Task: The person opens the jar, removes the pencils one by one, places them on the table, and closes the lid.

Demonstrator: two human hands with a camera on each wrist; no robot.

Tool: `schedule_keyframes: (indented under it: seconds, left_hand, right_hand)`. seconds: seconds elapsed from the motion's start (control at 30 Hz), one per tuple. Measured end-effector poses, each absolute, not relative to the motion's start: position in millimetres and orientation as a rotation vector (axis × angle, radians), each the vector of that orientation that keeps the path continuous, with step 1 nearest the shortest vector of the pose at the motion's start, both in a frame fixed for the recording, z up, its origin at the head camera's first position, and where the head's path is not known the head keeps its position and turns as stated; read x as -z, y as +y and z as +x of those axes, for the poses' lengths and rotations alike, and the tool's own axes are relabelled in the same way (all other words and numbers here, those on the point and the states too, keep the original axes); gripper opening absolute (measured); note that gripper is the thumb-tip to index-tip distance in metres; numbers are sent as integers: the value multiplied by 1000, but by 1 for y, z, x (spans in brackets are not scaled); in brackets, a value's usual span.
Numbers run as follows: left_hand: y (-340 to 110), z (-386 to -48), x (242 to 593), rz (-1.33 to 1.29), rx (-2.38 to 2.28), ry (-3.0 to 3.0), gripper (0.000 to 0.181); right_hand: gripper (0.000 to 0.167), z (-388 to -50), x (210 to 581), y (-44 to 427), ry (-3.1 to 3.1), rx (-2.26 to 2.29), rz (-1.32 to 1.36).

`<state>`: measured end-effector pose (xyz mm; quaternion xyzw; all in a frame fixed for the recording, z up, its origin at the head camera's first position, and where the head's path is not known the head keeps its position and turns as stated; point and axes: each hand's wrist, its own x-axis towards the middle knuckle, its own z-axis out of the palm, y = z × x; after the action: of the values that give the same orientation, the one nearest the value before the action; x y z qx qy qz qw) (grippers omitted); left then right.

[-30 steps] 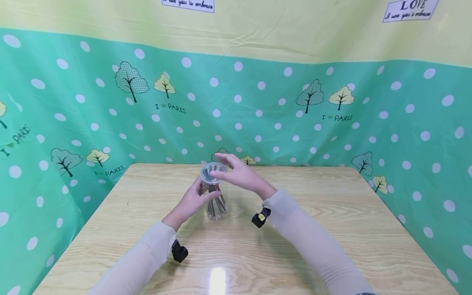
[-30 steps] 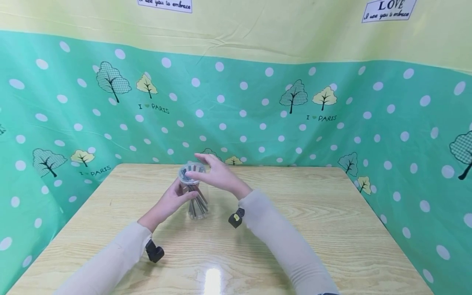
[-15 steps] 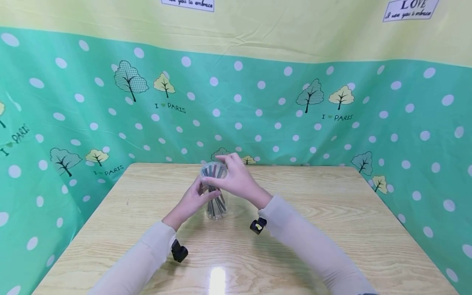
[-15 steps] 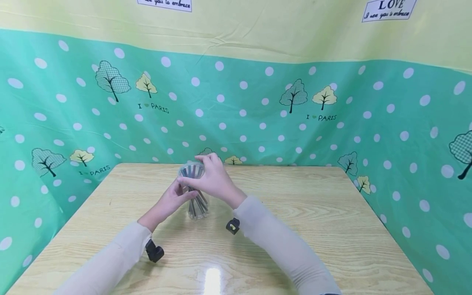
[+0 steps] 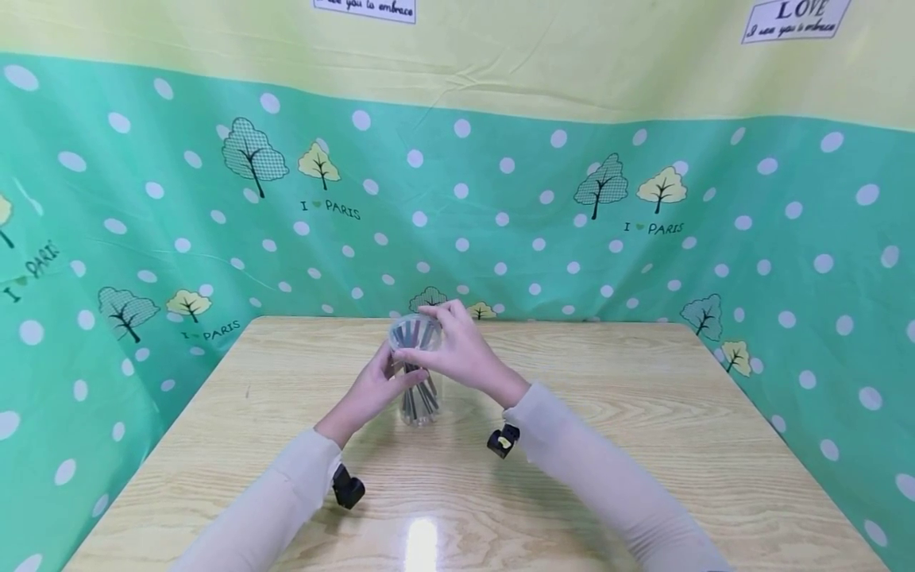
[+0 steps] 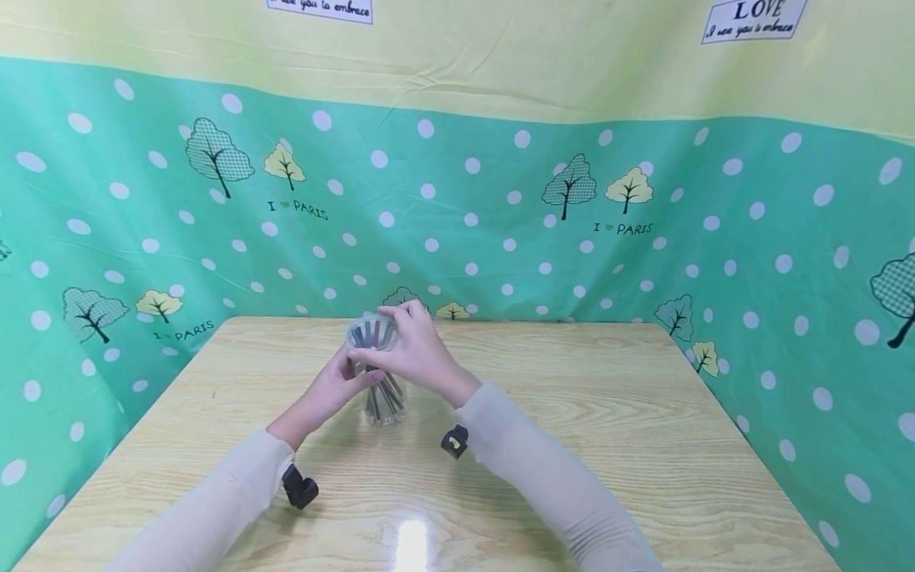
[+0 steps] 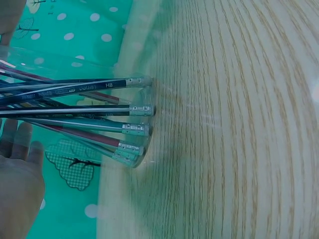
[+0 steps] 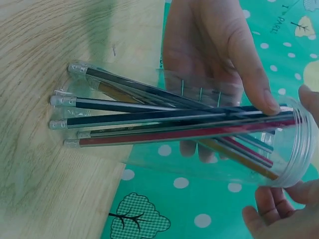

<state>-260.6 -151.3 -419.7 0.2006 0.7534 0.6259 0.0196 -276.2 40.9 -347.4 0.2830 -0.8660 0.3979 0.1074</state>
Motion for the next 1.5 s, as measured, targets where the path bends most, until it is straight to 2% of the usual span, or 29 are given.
schedule_keyframes:
  seconds: [0.43,0.67,0.87,1.1,1.5]
  left_hand:
    - [-152,-261,421,624,-1949,2335,78]
    - [-151,-261,420,603,-1955,2337,81]
    - [-152,-260,420,631,-1947,2332,80]
    - [-151,-259,419,627,-1946,2332,78]
    - [-152,-259,419,644,-1931,2345,78]
  right_hand:
    - [67,-293,350,63,-2562,-1633,1140]
    - [76,-296,349,65,-2544,-1712,1247]
    - [79,-293,347,61,-2591,-1639,1097]
    - [83,-286,348,51,-2583,-1354,866]
    - [97,-272,348,35,-2528,-1057,771]
